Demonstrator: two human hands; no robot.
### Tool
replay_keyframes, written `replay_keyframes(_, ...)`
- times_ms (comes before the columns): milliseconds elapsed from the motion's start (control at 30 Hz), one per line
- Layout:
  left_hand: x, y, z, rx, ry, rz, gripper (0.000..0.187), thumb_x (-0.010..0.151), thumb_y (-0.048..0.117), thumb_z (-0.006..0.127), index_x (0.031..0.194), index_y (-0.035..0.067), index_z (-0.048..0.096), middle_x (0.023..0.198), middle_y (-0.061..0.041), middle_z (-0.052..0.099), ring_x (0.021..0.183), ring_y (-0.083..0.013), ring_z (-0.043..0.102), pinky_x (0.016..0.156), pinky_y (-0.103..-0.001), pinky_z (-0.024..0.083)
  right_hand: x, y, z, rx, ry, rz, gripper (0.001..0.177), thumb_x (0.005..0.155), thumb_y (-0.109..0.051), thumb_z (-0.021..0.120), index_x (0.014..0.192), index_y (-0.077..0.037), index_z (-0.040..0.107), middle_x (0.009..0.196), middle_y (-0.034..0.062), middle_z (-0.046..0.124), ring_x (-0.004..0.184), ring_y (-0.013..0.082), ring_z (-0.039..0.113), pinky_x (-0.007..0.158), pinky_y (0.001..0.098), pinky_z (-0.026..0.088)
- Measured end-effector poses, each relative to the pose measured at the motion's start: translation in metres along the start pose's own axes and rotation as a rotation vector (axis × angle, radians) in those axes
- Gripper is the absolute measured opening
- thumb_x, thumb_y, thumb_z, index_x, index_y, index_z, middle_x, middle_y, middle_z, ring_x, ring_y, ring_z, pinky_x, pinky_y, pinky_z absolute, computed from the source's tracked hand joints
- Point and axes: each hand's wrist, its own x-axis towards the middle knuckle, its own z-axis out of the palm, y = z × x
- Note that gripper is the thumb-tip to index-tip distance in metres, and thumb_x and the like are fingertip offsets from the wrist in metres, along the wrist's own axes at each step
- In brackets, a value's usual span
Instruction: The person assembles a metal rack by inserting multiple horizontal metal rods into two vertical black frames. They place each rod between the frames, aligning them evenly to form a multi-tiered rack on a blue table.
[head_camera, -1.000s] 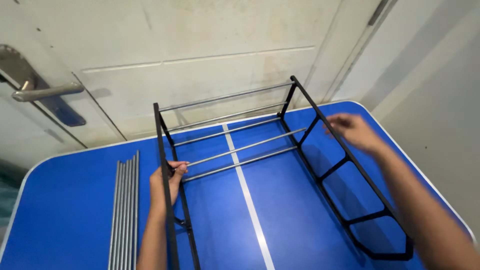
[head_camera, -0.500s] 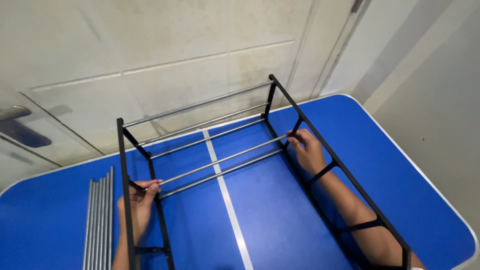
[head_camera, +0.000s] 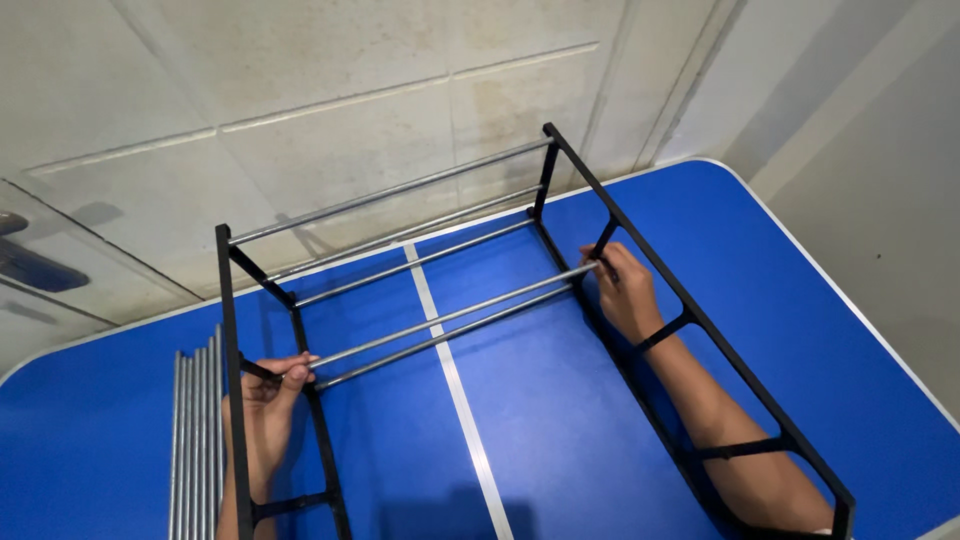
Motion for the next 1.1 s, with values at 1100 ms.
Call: replay_keyframes(1100, -0.005, -0.002, 0.015, 0.099, 0.077, 0.096, 0.025, 0.097, 0.017, 0.070, 0.116, 0.001, 0.070, 0.106, -0.013, 0.077, 0.099, -0.0192, 0.073, 0.086, -0.030, 0.058, -0.008, 0.020, 0.003, 0.067, 0.010, 0.008, 0.016, 0.099, -0.010, 0.070, 0.112, -0.003, 0.076, 0.102, 0.0068, 0.072, 0.088, 0.0174, 0.072, 0.075, 0.0278, 0.057)
